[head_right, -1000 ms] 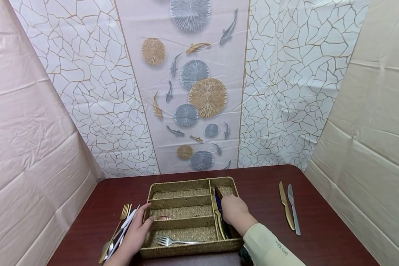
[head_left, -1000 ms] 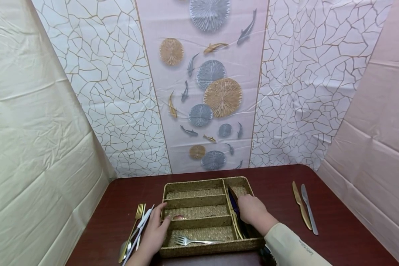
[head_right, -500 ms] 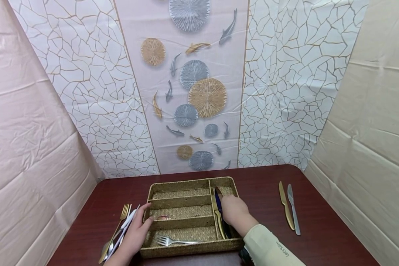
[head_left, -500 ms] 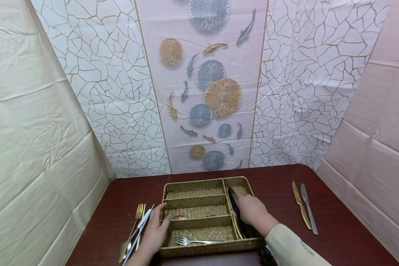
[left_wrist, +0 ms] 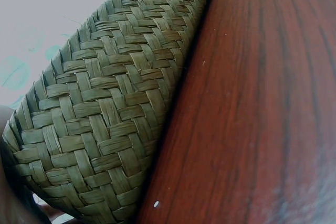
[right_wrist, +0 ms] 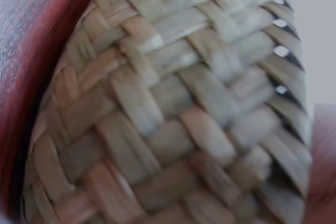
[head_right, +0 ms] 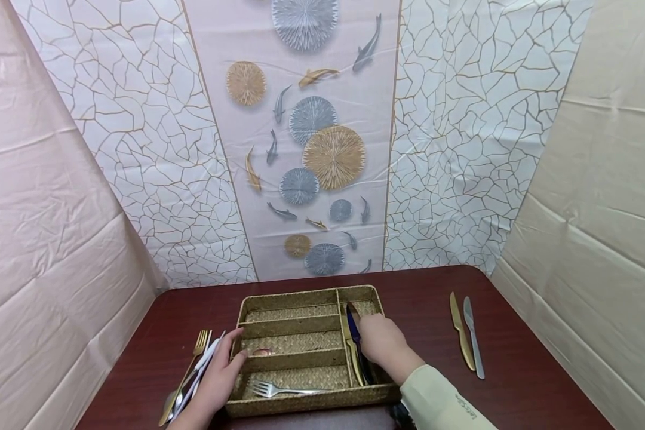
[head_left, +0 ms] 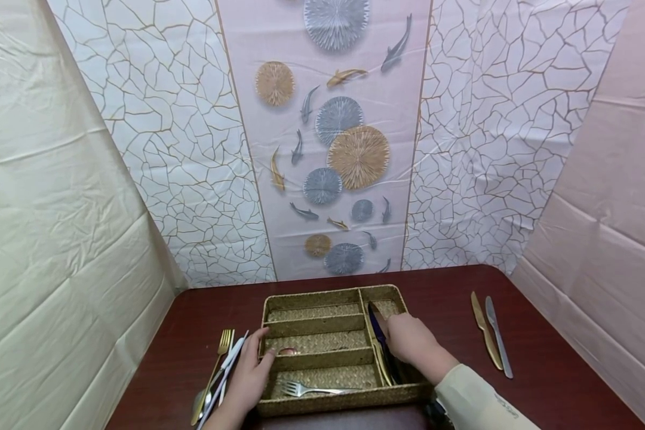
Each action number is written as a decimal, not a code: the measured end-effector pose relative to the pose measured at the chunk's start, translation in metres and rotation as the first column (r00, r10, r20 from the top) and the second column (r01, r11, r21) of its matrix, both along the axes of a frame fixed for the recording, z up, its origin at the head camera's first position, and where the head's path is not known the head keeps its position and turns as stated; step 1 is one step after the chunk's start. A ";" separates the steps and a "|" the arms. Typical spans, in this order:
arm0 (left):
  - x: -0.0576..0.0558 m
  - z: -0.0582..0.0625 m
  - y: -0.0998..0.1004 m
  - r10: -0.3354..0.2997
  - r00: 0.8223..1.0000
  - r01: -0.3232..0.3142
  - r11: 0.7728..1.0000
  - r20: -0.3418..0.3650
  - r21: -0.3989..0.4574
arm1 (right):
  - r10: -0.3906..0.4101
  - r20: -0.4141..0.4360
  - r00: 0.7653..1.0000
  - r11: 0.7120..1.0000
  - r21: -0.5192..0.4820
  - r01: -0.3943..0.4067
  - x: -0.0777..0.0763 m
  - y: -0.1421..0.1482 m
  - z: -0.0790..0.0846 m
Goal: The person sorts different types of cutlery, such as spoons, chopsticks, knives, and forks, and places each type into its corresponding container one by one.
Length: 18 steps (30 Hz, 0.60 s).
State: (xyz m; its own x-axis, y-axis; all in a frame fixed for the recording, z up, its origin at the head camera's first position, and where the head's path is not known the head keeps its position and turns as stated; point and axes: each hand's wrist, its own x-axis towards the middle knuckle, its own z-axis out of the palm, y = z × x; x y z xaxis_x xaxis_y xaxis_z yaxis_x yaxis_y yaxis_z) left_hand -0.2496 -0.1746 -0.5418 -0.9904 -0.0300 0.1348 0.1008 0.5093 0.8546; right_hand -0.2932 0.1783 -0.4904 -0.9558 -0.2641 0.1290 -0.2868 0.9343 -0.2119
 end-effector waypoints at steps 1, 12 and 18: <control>0.000 0.000 0.000 0.001 1.000 -0.001 1.000 0.000 0.002 | -0.005 0.003 1.000 1.000 -0.015 0.005 0.000 0.001 0.002; 0.000 -0.001 0.000 -0.010 1.000 0.010 1.000 -0.006 0.004 | -0.102 0.037 0.994 0.980 -0.166 0.107 -0.003 0.034 0.019; -0.001 -0.001 0.000 -0.012 1.000 0.012 1.000 0.000 0.008 | -0.140 0.024 0.990 0.975 -0.172 0.142 -0.003 0.058 0.027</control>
State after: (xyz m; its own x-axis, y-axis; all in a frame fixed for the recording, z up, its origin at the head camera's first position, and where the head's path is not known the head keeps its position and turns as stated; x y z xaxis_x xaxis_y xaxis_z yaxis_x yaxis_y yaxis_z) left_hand -0.2504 -0.1749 -0.5431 -0.9908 -0.0195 0.1341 0.1064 0.5010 0.8589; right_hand -0.2958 0.2361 -0.4631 -0.9835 -0.1011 0.1499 -0.1513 0.9141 -0.3763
